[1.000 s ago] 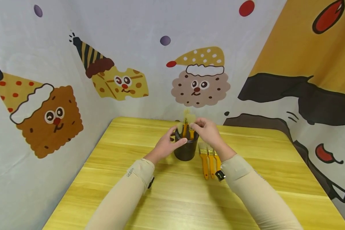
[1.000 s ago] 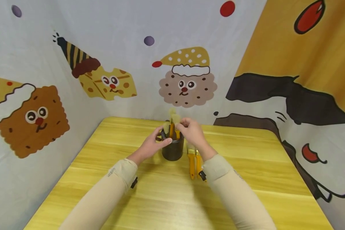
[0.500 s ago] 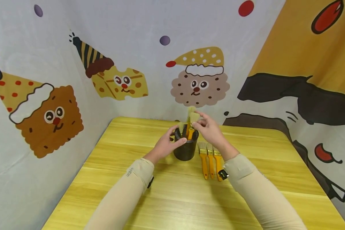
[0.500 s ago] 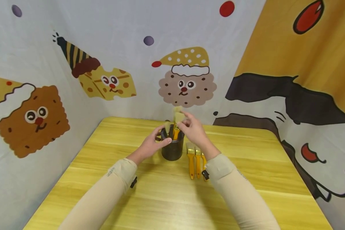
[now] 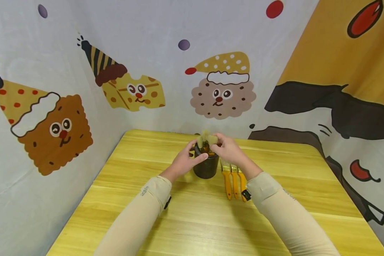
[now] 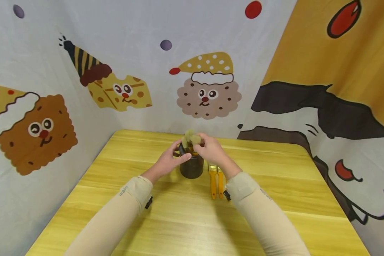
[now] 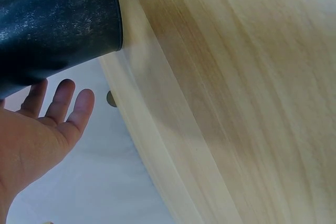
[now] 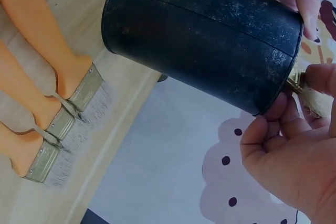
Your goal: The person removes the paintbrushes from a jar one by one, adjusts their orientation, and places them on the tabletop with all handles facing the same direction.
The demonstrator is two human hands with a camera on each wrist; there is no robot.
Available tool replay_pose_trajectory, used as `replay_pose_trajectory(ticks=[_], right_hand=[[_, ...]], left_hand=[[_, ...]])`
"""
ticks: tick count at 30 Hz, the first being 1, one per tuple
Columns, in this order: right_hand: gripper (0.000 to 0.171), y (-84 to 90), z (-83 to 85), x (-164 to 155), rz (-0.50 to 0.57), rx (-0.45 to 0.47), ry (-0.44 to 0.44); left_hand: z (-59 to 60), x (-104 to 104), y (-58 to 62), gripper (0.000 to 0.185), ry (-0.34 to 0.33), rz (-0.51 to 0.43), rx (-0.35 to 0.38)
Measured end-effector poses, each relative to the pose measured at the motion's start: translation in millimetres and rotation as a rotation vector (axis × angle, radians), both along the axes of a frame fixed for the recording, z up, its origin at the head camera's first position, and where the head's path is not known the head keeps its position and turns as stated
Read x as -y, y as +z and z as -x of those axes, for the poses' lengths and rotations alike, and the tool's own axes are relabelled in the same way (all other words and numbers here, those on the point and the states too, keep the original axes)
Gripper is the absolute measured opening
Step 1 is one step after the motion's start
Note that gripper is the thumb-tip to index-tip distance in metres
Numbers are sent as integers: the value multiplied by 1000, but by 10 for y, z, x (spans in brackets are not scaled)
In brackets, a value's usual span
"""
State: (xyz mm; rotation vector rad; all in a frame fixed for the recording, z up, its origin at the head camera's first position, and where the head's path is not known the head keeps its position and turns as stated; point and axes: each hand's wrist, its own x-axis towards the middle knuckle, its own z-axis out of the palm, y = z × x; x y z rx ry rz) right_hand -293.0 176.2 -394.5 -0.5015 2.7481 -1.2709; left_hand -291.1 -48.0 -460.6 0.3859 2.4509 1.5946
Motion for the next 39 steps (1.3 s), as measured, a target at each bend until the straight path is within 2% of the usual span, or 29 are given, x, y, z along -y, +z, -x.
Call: replay_pose_trajectory(ticks=[3, 6, 8, 12, 14, 17, 22, 27, 31, 33, 36, 39], right_hand=[[27, -6, 0, 5, 42, 17, 3], [20, -4, 2, 22, 24, 10, 23], [29, -3, 10, 37, -9, 0, 42], [60, 0, 33, 54, -58, -9, 59], [67, 16, 40, 51, -54, -21, 34], [63, 80, 40, 18, 10, -45, -22], [63, 332, 2, -165, 112, -108, -135], [46, 571, -104, -549, 154, -133, -243], [48, 620, -172, -968, 132, -80, -325], [52, 578, -187, -1191, 70, -21, -347], [58, 420, -188, -1492, -43, 103, -317], [73, 181, -182, -1716, -155, 224, -252]], left_hand=[[2, 6, -6, 87, -1, 0, 2], [-1, 12, -8, 87, -4, -3, -1], [-1, 14, -12, 87, -9, -5, -5], [-5, 7, -3, 87, -8, -2, -9], [-6, 0, 7, 85, -4, -5, -8], [-6, -10, 19, 82, 1, -10, -8], [-8, -18, 24, 83, 10, -10, -13], [-6, -25, 16, 83, 7, -10, -8], [-7, -22, 9, 81, 12, -12, -9], [-6, -17, 4, 81, 15, -12, -11], [-5, -7, -6, 81, 18, -16, -14], [-3, 3, -14, 83, 18, -13, -16]])
